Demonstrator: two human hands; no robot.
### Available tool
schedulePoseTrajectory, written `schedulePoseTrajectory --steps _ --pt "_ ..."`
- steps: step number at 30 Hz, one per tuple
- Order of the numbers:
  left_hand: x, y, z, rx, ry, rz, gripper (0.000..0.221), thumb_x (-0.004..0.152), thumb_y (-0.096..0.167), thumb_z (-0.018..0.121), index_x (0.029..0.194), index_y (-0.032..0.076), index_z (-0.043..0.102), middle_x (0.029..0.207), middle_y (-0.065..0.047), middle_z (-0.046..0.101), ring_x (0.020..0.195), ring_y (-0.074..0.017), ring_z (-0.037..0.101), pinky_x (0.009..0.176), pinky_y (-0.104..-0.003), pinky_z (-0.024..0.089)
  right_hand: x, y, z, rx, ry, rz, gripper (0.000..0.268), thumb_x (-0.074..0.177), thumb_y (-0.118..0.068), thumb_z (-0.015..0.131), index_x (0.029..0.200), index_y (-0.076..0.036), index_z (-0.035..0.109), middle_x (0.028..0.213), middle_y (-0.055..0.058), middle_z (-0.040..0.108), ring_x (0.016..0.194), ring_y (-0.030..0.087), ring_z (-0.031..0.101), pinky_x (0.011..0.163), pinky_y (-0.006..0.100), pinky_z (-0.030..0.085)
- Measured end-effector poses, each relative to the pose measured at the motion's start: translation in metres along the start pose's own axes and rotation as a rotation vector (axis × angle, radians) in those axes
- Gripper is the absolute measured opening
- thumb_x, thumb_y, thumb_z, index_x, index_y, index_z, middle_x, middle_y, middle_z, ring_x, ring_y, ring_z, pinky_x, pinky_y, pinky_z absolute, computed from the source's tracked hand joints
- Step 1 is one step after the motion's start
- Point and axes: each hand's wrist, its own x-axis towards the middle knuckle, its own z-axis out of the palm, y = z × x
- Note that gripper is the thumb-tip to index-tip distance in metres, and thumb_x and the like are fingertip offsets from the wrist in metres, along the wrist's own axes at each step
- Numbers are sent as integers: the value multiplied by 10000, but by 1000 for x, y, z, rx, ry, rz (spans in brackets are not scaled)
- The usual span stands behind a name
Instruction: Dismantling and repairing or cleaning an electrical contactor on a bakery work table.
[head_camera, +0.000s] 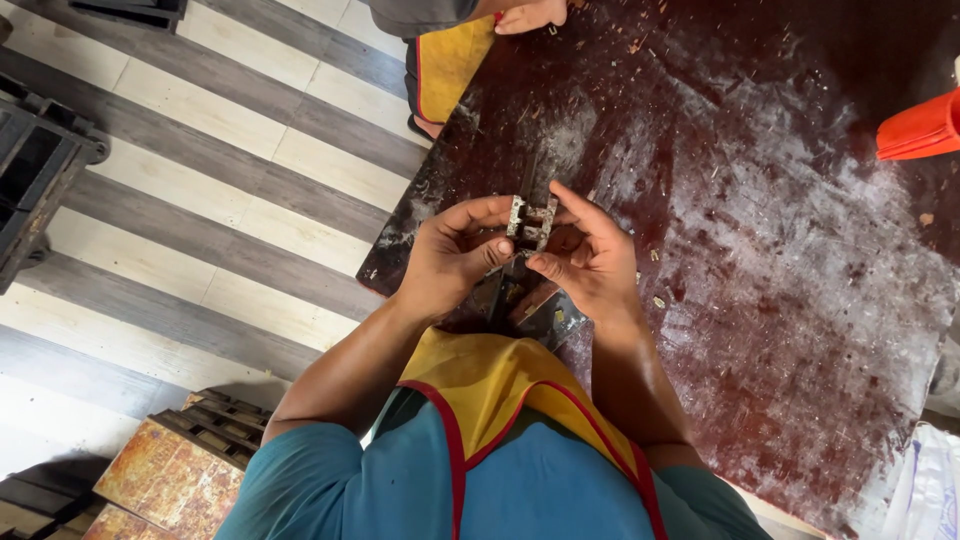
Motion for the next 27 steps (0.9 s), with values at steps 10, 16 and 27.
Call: schedulePoseTrajectory --steps 10,16,27 --pt "-1 -11 1 7 -10 -4 448 979 -68 688 1408 -25 568 1353 -161 666 1198 -194 682 1037 -342 601 -8 4 -11 53 -23 -16 736 885 -31 818 1527 32 463 1209 179 695 952 195 746 801 292 678" --pt "-1 -18 1 -71 -15 -33 444 983 -83 677 1410 -28 567 1353 -162 667 1203 -211 684 1052 -349 594 -12 0 -11 104 5 -7 739 898 -48 805 1539 35 447 1203 179 701 929 188 742 813 315 674" --pt "-1 -20 0 -117 -124 14 392 988 -110 674 1360 -19 592 1333 -172 689 1202 -244 701 1042 -395 619 -17 -9 -4 215 105 113 706 865 -48 800 1503 21 505 1152 178 723 885 196 736 760 326 674"
